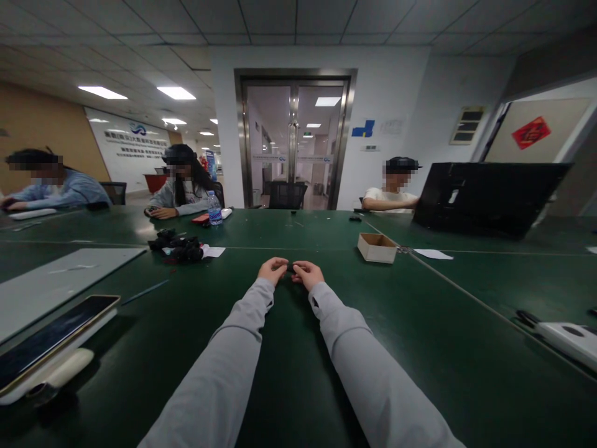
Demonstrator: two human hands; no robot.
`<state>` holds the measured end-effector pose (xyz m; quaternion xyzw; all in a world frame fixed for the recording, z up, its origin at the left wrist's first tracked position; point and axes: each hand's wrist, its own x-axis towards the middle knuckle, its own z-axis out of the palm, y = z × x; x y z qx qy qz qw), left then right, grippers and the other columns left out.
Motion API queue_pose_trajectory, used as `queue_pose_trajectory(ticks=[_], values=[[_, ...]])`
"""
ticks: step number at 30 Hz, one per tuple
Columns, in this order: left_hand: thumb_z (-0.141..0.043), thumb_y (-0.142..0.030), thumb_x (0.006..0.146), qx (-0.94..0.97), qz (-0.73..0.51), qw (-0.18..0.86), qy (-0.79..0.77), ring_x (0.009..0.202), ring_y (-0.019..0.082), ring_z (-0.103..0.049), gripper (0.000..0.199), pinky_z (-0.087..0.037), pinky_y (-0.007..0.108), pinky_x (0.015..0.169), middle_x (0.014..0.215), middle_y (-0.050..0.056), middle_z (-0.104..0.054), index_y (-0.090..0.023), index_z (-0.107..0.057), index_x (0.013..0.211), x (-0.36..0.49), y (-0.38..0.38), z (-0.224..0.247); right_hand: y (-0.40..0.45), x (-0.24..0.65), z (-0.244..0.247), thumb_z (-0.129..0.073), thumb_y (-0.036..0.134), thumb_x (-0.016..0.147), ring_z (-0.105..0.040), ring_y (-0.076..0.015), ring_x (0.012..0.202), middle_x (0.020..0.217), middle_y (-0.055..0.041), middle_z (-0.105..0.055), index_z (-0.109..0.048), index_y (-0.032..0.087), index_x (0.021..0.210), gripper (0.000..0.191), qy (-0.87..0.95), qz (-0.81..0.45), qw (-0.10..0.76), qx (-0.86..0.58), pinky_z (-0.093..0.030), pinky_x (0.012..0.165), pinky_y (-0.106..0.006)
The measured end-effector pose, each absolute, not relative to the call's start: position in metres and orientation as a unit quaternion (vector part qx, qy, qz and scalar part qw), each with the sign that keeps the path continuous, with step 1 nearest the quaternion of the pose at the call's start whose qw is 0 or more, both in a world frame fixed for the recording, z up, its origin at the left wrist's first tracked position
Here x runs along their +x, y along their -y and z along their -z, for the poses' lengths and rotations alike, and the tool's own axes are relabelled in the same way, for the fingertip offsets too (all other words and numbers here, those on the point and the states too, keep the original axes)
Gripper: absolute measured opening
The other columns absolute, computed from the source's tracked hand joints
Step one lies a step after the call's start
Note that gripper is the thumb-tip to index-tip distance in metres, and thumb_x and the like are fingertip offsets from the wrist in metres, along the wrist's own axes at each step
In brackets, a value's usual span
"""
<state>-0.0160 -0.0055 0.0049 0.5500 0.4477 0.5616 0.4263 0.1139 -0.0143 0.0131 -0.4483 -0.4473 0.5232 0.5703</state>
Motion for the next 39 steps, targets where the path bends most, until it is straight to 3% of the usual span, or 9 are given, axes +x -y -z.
queue_pose_trajectory(ticks=[12,20,26,39], values=[[-0.066,-0.016,0.062,0.55,-0.583,0.421,-0.426,0.074,0.013,-0.058,0.018,-0.051,0.023,0.061,0.081,0.007,-0.062,-0.012,-0.061,0.079,-0.017,0.004,0.001,0.009,0.114,-0.007,-0.06,0.004,0.068,-0.058,-0.0096,0.044,0.053,0.0014,-0.058,-0.059,0.012,0.078,0.013,0.46,-0.522,0.57,-0.436,-0.05,0.039,-0.015],[-0.067,-0.018,0.063,0.514,-0.57,0.464,-0.442,0.052,0.008,-0.056,0.018,-0.049,0.02,0.053,0.062,0.001,-0.058,-0.012,-0.056,0.076,-0.017,0.002,0.0,0.015,0.114,-0.014,-0.057,0.002,0.063,-0.057,-0.0099,0.044,0.051,0.002,-0.057,-0.057,0.012,0.076,0.016,0.474,-0.516,0.559,-0.443,-0.049,0.042,-0.017],[-0.06,-0.027,0.07,0.549,-0.553,0.391,-0.49,0.041,0.005,-0.047,0.014,-0.039,0.015,0.04,0.051,-0.003,-0.053,-0.013,-0.055,0.072,-0.014,0.003,-0.001,0.016,0.113,-0.015,-0.055,0.0,0.058,-0.055,-0.009,0.042,0.05,0.004,-0.056,-0.056,0.013,0.074,0.021,0.477,-0.512,0.559,-0.444,-0.049,0.043,-0.017],[-0.06,-0.015,0.069,0.548,-0.532,0.422,-0.488,0.045,0.007,-0.051,0.006,-0.043,0.019,0.046,0.051,-0.001,-0.055,-0.011,-0.058,0.073,-0.014,0.008,-0.008,0.011,0.115,-0.009,-0.056,0.0,0.06,-0.056,-0.0095,0.045,0.051,0.0034,-0.056,-0.055,0.013,0.076,0.021,0.478,-0.504,0.57,-0.439,-0.049,0.043,-0.017]])
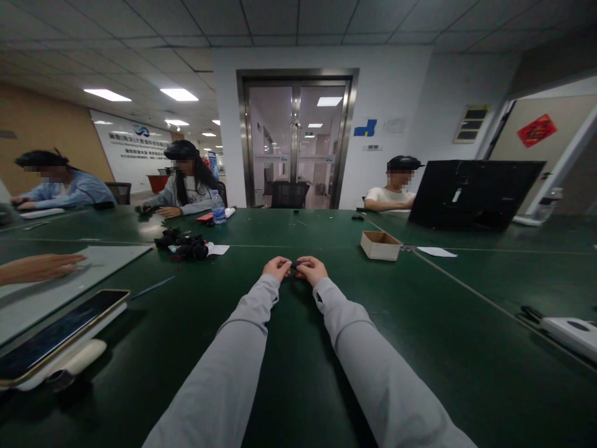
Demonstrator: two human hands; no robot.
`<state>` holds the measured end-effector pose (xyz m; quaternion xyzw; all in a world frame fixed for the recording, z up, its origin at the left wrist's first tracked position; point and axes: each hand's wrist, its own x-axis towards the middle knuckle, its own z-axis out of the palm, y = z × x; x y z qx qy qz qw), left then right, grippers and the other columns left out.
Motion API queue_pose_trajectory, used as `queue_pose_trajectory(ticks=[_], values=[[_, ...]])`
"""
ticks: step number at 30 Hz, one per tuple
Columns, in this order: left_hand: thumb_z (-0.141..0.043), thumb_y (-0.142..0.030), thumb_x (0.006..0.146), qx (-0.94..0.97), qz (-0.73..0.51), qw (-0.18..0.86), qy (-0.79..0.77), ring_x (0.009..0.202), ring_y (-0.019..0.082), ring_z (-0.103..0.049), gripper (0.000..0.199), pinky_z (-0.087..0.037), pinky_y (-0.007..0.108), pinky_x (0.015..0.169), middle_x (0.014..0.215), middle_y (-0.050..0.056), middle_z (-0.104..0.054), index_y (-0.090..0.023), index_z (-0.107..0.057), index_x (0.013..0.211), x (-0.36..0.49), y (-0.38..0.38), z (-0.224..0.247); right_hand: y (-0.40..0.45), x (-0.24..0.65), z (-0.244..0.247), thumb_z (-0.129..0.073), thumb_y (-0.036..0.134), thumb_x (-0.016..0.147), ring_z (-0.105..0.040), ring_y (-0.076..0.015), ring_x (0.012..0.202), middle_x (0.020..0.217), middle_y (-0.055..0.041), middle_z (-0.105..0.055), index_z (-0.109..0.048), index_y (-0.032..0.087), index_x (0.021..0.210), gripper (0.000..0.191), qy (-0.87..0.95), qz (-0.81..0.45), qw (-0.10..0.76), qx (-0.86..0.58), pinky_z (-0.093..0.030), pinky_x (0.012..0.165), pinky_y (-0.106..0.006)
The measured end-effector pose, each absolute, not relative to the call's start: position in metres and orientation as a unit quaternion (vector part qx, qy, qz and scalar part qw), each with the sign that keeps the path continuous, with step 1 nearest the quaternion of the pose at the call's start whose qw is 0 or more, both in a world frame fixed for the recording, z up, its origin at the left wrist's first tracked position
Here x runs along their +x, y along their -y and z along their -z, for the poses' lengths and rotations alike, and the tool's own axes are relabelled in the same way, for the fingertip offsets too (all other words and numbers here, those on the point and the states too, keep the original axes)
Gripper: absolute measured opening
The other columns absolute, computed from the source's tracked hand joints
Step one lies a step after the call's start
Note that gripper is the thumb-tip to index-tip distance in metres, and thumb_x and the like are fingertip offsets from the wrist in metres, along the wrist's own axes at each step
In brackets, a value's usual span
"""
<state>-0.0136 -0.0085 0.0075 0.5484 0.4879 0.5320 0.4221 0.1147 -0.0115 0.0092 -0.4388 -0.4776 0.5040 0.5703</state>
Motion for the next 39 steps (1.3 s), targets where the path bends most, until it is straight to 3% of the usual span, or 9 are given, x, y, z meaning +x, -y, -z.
queue_pose_trajectory(ticks=[11,15,20,24,26,33,39], values=[[-0.061,-0.02,0.069,0.553,-0.529,0.437,-0.473,0.048,0.008,-0.053,0.01,-0.044,0.019,0.048,0.054,0.0,-0.056,-0.012,-0.058,0.075,-0.0154,0.0024,-0.0018,0.012,0.1154,-0.0083,-0.058,0.0,0.059,-0.057,-0.0099,0.046,0.053,0.0036,-0.055,-0.055,0.013,0.076,0.021,0.473,-0.504,0.575,-0.438,-0.05,0.045,-0.019],[-0.056,-0.024,0.072,0.565,-0.511,0.386,-0.52,0.046,0.008,-0.052,0.011,-0.044,0.02,0.049,0.052,-0.001,-0.055,-0.013,-0.057,0.073,-0.0148,0.0052,-0.0041,0.0116,0.1157,-0.0068,-0.059,0.001,0.058,-0.056,-0.0085,0.043,0.058,0.0044,-0.053,-0.057,0.013,0.076,0.023,0.472,-0.514,0.574,-0.429,-0.051,0.046,-0.02],[-0.05,-0.044,0.074,0.599,-0.449,0.276,-0.603,0.049,0.01,-0.053,0.031,-0.044,0.022,0.055,0.051,0.0,-0.056,-0.016,-0.057,0.061,-0.0161,0.0084,-0.0054,0.0099,0.1169,-0.0049,-0.061,0.0,0.054,-0.057,-0.0087,0.045,0.064,0.0041,-0.052,-0.058,0.014,0.075,0.025,0.482,-0.511,0.571,-0.425,-0.052,0.048,-0.021],[-0.057,-0.029,0.07,0.614,-0.486,0.238,-0.575,0.058,0.009,-0.056,0.013,-0.044,0.02,0.061,0.066,0.0,-0.062,-0.018,-0.058,0.077,-0.0188,0.0042,-0.0007,0.0089,0.1188,-0.0039,-0.06,0.0,0.053,-0.057,-0.009,0.047,0.065,0.0036,-0.053,-0.058,0.014,0.076,0.026,0.509,-0.498,0.557,-0.428,-0.052,0.052,-0.023],[-0.054,-0.023,0.071,0.625,-0.491,0.246,-0.555,0.059,0.008,-0.055,0.013,-0.043,0.019,0.06,0.068,-0.001,-0.061,-0.018,-0.058,0.083,-0.0202,0.0011,0.0018,0.0092,0.1196,-0.0041,-0.06,0.0,0.053,-0.057,-0.0094,0.049,0.066,0.0033,-0.054,-0.059,0.014,0.076,0.027,0.529,-0.481,0.546,-0.438,-0.052,0.054,-0.025],[-0.048,-0.026,0.075,0.647,-0.458,0.248,-0.556,0.052,0.008,-0.052,0.013,-0.042,0.019,0.057,0.054,-0.004,-0.054,-0.02,-0.059,0.08,-0.02,0.0023,0.0008,0.0101,0.1202,-0.0065,-0.06,-0.003,0.052,-0.059,-0.0131,0.068,0.072,-0.0002,-0.062,-0.064,0.015,0.082,0.035,0.639,-0.37,0.494,-0.46,-0.049,0.07,-0.028],[-0.048,-0.027,0.075,0.635,-0.464,0.297,-0.541,0.045,0.008,-0.051,0.013,-0.041,0.019,0.051,0.05,-0.004,-0.054,-0.017,-0.055,0.08,-0.017,0.0079,-0.0012,0.0074,0.1189,-0.0022,-0.063,0.002,0.055,-0.058,-0.0127,0.064,0.077,-0.001,-0.064,-0.065,0.016,0.084,0.032,0.657,-0.319,0.467,-0.499,-0.049,0.069,-0.028]])
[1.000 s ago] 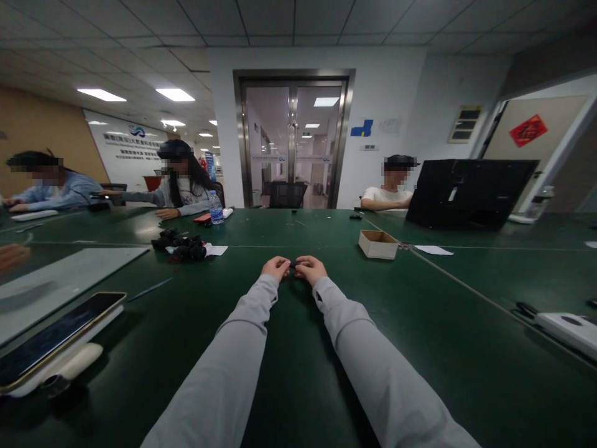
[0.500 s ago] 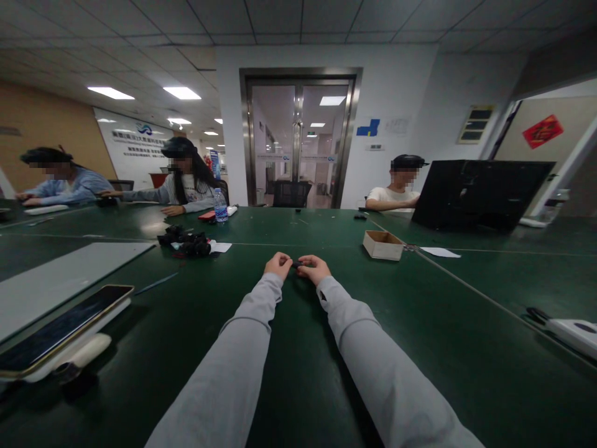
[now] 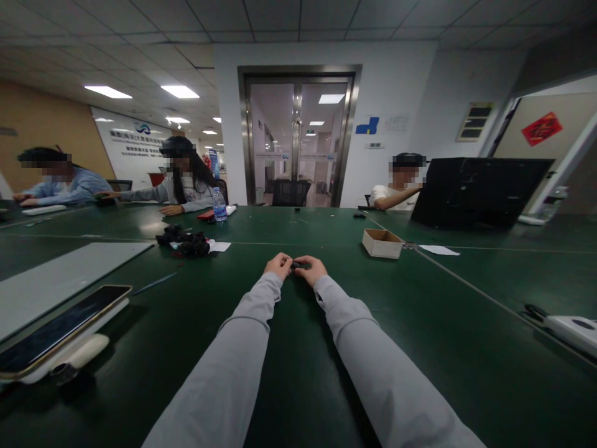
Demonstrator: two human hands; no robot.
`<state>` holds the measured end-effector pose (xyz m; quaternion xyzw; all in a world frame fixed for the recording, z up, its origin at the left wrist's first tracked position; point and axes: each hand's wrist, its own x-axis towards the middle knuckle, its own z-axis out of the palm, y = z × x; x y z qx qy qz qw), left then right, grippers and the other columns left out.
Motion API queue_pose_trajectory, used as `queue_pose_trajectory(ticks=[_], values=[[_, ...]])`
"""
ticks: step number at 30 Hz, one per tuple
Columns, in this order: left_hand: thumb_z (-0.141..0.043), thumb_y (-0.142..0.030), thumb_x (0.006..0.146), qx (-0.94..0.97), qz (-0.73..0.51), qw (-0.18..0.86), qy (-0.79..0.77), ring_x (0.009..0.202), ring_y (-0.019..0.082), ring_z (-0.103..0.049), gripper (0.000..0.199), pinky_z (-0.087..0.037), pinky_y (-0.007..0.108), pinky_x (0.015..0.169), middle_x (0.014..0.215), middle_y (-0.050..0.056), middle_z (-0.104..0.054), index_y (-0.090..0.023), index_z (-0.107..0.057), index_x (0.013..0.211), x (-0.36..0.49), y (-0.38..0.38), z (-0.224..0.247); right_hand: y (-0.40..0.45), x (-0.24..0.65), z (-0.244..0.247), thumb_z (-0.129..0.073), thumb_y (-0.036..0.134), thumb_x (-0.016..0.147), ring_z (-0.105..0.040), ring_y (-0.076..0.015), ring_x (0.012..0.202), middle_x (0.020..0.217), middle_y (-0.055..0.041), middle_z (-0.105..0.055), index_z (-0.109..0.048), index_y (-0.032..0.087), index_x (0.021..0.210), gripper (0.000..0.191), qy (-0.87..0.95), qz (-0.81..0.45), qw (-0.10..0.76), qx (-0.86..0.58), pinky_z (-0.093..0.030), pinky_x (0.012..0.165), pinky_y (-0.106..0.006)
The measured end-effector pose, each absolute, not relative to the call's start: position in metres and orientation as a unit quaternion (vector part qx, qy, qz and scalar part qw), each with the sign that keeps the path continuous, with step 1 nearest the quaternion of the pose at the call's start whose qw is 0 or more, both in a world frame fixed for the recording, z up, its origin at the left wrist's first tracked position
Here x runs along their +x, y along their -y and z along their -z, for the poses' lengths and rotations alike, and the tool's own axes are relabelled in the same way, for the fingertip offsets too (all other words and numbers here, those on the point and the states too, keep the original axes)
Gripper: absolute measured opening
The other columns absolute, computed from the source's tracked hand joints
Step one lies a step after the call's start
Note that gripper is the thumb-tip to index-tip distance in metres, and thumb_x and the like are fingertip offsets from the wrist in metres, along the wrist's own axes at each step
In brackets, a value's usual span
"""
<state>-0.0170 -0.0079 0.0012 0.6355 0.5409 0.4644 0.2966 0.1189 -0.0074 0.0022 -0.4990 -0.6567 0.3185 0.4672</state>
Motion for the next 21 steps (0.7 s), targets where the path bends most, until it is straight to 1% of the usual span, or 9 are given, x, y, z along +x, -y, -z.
queue_pose_trajectory(ticks=[3,7,10,12,13,15,17,19,21], values=[[-0.048,-0.033,0.076,0.626,-0.456,0.289,-0.563,0.044,0.009,-0.052,0.017,-0.042,0.021,0.051,0.05,-0.003,-0.055,-0.017,-0.055,0.076,-0.0166,0.0093,-0.0031,0.0064,0.1178,0.0003,-0.065,0.004,0.054,-0.058,-0.0131,0.065,0.077,-0.0001,-0.064,-0.065,0.017,0.082,0.031,0.666,-0.275,0.471,-0.509,-0.049,0.071,-0.029],[-0.048,-0.041,0.076,0.637,-0.429,0.23,-0.598,0.053,0.011,-0.055,0.026,-0.045,0.024,0.06,0.053,0.0,-0.058,-0.018,-0.056,0.067,-0.0168,0.0122,-0.0066,0.0061,0.118,0.0019,-0.066,0.004,0.052,-0.059,-0.0136,0.069,0.08,0.0,-0.063,-0.064,0.018,0.08,0.031,0.666,-0.247,0.49,-0.506,-0.049,0.071,-0.028],[-0.053,-0.028,0.073,0.654,-0.46,0.195,-0.568,0.068,0.012,-0.058,0.013,-0.046,0.024,0.067,0.076,0.004,-0.064,-0.017,-0.059,0.077,-0.0173,0.0134,-0.0076,0.0057,0.1193,0.0028,-0.066,0.005,0.051,-0.059,-0.0133,0.067,0.079,0.0003,-0.062,-0.064,0.018,0.079,0.031,0.658,-0.254,0.492,-0.51,-0.049,0.068,-0.027],[-0.054,-0.017,0.07,0.669,-0.491,0.194,-0.523,0.076,0.011,-0.058,0.018,-0.046,0.023,0.071,0.091,0.005,-0.063,-0.017,-0.059,0.087,-0.018,0.0127,-0.007,0.0049,0.12,0.0039,-0.067,0.005,0.051,-0.059,-0.0133,0.067,0.077,0.0006,-0.062,-0.063,0.018,0.079,0.03,0.657,-0.258,0.494,-0.508,-0.049,0.069,-0.027],[-0.054,-0.014,0.07,0.674,-0.499,0.2,-0.506,0.078,0.011,-0.058,0.021,-0.046,0.022,0.072,0.093,0.005,-0.062,-0.017,-0.059,0.089,-0.0185,0.0119,-0.0063,0.0044,0.1202,0.0046,-0.067,0.005,0.051,-0.059,-0.0134,0.068,0.077,0.0006,-0.062,-0.063,0.017,0.078,0.03,0.66,-0.256,0.496,-0.503,-0.049,0.07,-0.028],[-0.052,-0.014,0.071,0.676,-0.498,0.216,-0.499,0.076,0.01,-0.057,0.019,-0.046,0.022,0.072,0.09,0.004,-0.063,-0.017,-0.06,0.087,-0.0194,0.0103,-0.0049,0.0034,0.1204,0.0059,-0.067,0.005,0.051,-0.059,-0.0135,0.07,0.078,0.0005,-0.061,-0.063,0.017,0.077,0.029,0.666,-0.25,0.501,-0.493,-0.049,0.071,-0.028],[-0.053,-0.02,0.072,0.665,-0.484,0.218,-0.525,0.071,0.011,-0.057,0.015,-0.046,0.023,0.071,0.08,0.003,-0.063,-0.018,-0.06,0.085,-0.02,0.0094,-0.004,0.0028,0.1202,0.0069,-0.067,0.005,0.051,-0.059,-0.0137,0.071,0.079,0.0002,-0.061,-0.063,0.017,0.078,0.03,0.668,-0.248,0.503,-0.488,-0.049,0.071,-0.028],[-0.053,-0.027,0.073,0.654,-0.464,0.213,-0.558,0.067,0.012,-0.056,0.017,-0.046,0.025,0.07,0.072,0.001,-0.061,-0.018,-0.06,0.085,-0.0198,0.0096,-0.004,0.0025,0.12,0.0074,-0.068,0.005,0.05,-0.059,-0.0138,0.069,0.081,-0.0002,-0.061,-0.063,0.017,0.078,0.031,0.667,-0.256,0.501,-0.489,-0.05,0.07,-0.028],[-0.053,-0.027,0.072,0.657,-0.458,0.199,-0.565,0.069,0.012,-0.056,0.019,-0.046,0.025,0.071,0.074,0.002,-0.06,-0.018,-0.06,0.088,-0.0189,0.0106,-0.0047,0.0025,0.1198,0.0074,-0.068,0.004,0.05,-0.059,-0.0137,0.068,0.081,-0.0004,-0.061,-0.063,0.017,0.078,0.032,0.661,-0.268,0.5,-0.491,-0.05,0.068,-0.028]])
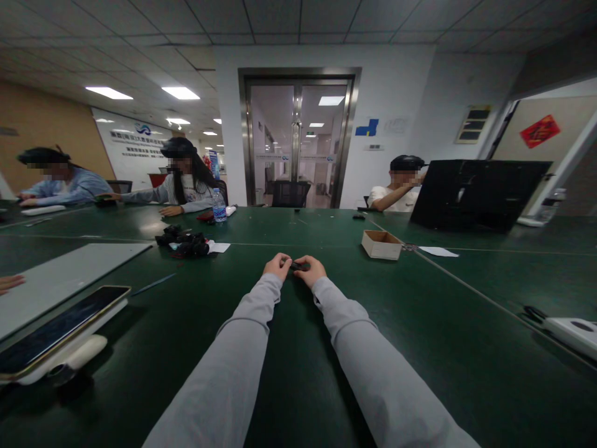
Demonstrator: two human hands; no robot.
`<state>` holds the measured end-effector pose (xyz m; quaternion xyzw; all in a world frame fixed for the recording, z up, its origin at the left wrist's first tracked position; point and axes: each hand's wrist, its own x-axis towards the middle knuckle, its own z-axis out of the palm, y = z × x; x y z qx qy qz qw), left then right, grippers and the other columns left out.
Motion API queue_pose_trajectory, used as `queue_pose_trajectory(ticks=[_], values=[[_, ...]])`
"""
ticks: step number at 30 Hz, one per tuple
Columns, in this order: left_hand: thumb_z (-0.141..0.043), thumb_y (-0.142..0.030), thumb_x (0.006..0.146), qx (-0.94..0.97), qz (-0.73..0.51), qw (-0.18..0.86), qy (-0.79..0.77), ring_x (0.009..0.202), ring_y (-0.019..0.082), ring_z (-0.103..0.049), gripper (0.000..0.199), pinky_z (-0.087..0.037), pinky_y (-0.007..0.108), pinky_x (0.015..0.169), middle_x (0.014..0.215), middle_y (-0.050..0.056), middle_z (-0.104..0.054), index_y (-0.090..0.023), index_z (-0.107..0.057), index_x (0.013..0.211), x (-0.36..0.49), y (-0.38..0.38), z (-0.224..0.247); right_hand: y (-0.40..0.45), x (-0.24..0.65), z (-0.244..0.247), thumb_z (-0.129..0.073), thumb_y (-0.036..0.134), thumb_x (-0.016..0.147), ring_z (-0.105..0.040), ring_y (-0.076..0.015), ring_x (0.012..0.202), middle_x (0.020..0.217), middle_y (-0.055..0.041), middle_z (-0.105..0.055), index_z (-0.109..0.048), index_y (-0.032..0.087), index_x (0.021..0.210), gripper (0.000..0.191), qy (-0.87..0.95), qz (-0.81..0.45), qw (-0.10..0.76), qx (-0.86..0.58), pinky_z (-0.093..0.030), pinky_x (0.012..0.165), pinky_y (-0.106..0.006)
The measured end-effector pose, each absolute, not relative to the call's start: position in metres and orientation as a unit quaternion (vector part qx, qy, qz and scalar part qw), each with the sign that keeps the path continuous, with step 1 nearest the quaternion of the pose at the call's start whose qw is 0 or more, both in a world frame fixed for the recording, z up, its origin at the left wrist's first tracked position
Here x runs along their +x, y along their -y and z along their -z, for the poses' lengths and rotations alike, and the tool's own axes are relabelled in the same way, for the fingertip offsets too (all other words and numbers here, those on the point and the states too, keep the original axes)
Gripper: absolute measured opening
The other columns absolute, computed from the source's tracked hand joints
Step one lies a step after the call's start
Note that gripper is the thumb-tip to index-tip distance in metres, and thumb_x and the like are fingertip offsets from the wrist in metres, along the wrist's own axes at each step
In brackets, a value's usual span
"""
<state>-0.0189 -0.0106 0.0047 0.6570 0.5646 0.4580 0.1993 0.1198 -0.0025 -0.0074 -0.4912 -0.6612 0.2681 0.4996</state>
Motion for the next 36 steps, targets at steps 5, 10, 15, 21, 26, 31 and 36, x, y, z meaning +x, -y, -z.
queue_pose_trajectory(ticks=[5,10,15,21,26,31,36], values=[[-0.051,-0.012,0.069,0.676,-0.487,0.212,-0.511,0.078,0.011,-0.056,0.022,-0.045,0.022,0.073,0.089,0.003,-0.061,-0.018,-0.06,0.088,-0.0174,0.0109,-0.0065,0.0042,0.1193,0.006,-0.067,0.004,0.05,-0.058,-0.013,0.065,0.079,-0.0001,-0.06,-0.063,0.017,0.077,0.031,0.658,-0.274,0.501,-0.491,-0.05,0.067,-0.028],[-0.052,-0.027,0.073,0.64,-0.462,0.227,-0.57,0.065,0.011,-0.055,0.016,-0.046,0.024,0.067,0.069,0.001,-0.06,-0.018,-0.061,0.083,-0.0183,0.0082,-0.005,0.0092,0.1184,0.0024,-0.068,0.004,0.05,-0.057,-0.0122,0.064,0.08,-0.0005,-0.059,-0.063,0.016,0.078,0.031,0.664,-0.255,0.495,-0.499,-0.05,0.066,-0.027],[-0.045,-0.013,0.072,0.644,-0.472,0.241,-0.551,0.066,0.01,-0.056,0.024,-0.045,0.021,0.066,0.08,0.001,-0.061,-0.019,-0.06,0.09,-0.0171,0.0095,-0.0053,0.0101,0.1195,0.0015,-0.068,0.002,0.05,-0.056,-0.0124,0.067,0.082,-0.001,-0.059,-0.064,0.016,0.078,0.032,0.669,-0.237,0.489,-0.507,-0.049,0.067,-0.026],[-0.044,-0.023,0.077,0.648,-0.435,0.218,-0.586,0.065,0.011,-0.055,0.018,-0.044,0.023,0.067,0.068,0.0,-0.059,-0.02,-0.06,0.085,-0.0179,0.0128,-0.009,0.009,0.1198,0.0025,-0.067,0.003,0.051,-0.057,-0.0118,0.067,0.083,-0.0002,-0.059,-0.064,0.017,0.08,0.032,0.67,-0.244,0.488,-0.503,-0.049,0.068,-0.026],[-0.047,-0.019,0.074,0.653,-0.446,0.211,-0.574,0.067,0.011,-0.056,0.022,-0.044,0.022,0.069,0.08,0.001,-0.062,-0.021,-0.059,0.092,-0.0189,0.0111,-0.0076,0.0106,0.1196,0.0012,-0.064,0.001,0.051,-0.057,-0.0109,0.064,0.087,-0.001,-0.058,-0.064,0.017,0.08,0.033,0.652,-0.259,0.494,-0.513,-0.05,0.066,-0.025],[-0.047,-0.021,0.076,0.653,-0.441,0.254,-0.56,0.064,0.01,-0.056,0.018,-0.044,0.021,0.067,0.071,0.0,-0.062,-0.02,-0.06,0.088,-0.0186,0.0092,-0.005,0.0097,0.1208,0.002,-0.061,0.0,0.053,-0.057,-0.011,0.066,0.085,-0.0004,-0.058,-0.064,0.018,0.079,0.032,0.656,-0.246,0.497,-0.513,-0.05,0.068,-0.025],[-0.048,-0.021,0.074,0.66,-0.441,0.222,-0.567,0.062,0.01,-0.055,0.021,-0.044,0.021,0.067,0.074,0.0,-0.061,-0.021,-0.059,0.092,-0.0169,0.0093,-0.0041,0.006,0.1223,0.0062,-0.059,-0.001,0.053,-0.058,-0.0114,0.068,0.087,-0.0006,-0.058,-0.064,0.018,0.08,0.033,0.654,-0.247,0.506,-0.506,-0.05,0.07,-0.025]])
